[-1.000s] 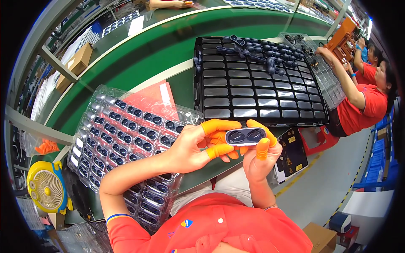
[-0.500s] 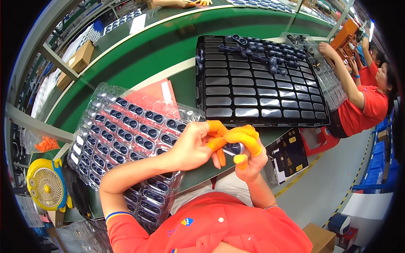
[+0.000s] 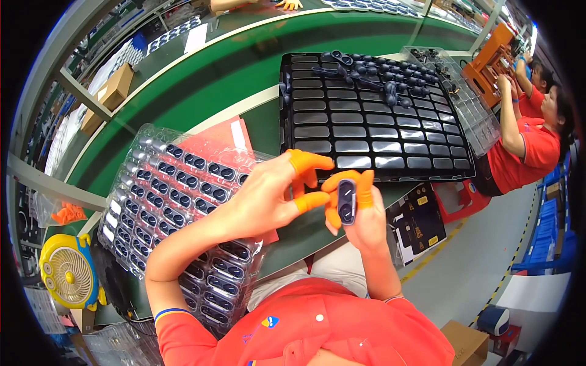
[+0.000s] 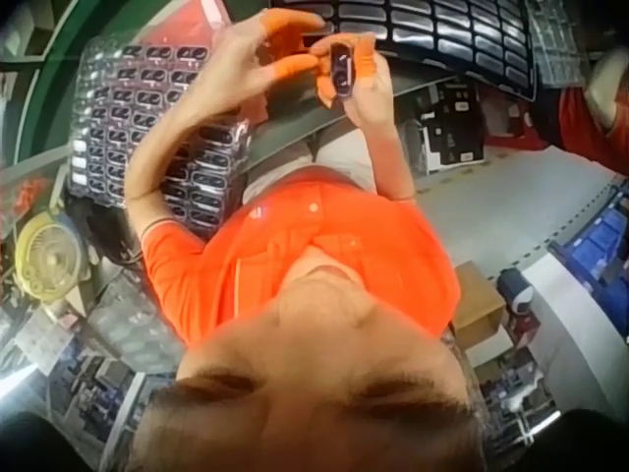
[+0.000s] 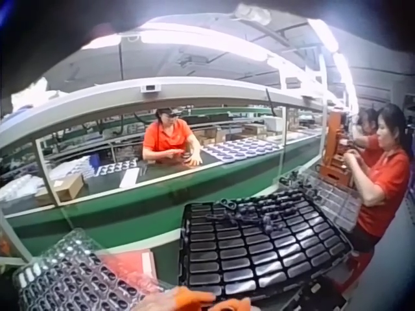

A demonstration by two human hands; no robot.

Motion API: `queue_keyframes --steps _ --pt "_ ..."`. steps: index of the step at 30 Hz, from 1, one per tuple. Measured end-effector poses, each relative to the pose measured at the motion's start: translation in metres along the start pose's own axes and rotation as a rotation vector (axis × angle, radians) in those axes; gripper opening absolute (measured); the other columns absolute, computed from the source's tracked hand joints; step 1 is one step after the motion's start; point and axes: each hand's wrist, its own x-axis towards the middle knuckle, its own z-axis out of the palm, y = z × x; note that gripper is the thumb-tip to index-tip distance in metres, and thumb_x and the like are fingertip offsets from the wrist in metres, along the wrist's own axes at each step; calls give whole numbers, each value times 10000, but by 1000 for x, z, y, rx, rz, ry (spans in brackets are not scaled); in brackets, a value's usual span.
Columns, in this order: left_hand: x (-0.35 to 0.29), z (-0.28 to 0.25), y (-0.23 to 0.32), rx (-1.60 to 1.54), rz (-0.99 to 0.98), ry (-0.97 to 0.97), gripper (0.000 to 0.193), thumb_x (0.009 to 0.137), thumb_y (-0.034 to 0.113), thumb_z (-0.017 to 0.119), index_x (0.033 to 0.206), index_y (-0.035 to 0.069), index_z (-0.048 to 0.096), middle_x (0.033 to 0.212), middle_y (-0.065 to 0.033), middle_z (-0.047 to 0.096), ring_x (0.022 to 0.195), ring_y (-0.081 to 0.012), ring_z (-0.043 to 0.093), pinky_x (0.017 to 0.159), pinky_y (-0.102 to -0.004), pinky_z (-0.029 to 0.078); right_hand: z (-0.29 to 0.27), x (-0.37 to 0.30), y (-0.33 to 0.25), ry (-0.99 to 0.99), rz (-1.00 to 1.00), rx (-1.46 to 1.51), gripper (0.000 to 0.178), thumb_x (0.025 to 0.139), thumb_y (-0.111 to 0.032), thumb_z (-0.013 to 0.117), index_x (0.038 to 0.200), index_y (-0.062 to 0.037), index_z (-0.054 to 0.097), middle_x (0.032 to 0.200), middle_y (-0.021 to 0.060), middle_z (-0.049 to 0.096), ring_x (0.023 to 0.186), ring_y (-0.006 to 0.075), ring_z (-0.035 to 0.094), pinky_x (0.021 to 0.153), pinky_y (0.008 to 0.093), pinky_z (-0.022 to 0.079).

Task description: The person assembles small electronic components into a plastic tray by hand, placing each component into a component casing.

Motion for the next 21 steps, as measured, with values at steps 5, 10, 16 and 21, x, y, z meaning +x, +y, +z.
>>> queue_keyframes --steps 5,10,16,21 --pt "-9 14 -14 74 155 -32 271 726 20 675 979 12 579 796 -104 562 646 -239 591 502 -302 453 5 -2 2 48 91 -322 533 945 -442 374 805 32 575 537 -6 452 444 71 445 413 222 351" --pt "-16 21 -19 75 240 -64 274 700 -23 652 961 14 575 768 -118 539 599 -290 555 471 -329 435 3 -6 9 14 75 -438 510 948 -414 394 776 30 574 517 -20 442 448 61 440 403 221 342" --pt "-21 34 -31 147 309 -9 288 698 8 663 966 9 559 793 -127 539 612 -308 550 481 -338 439 7 -7 14 9 23 -475 485 943 -403 415 797 24 592 544 -9 479 440 59 441 396 213 317" --pt "-10 19 -24 115 235 28 325 716 50 672 1015 15 551 825 -123 549 668 -321 563 538 -332 468 9 3 8 71 55 -290 438 935 -378 453 851 26 601 606 8 530 478 84 488 429 211 350"
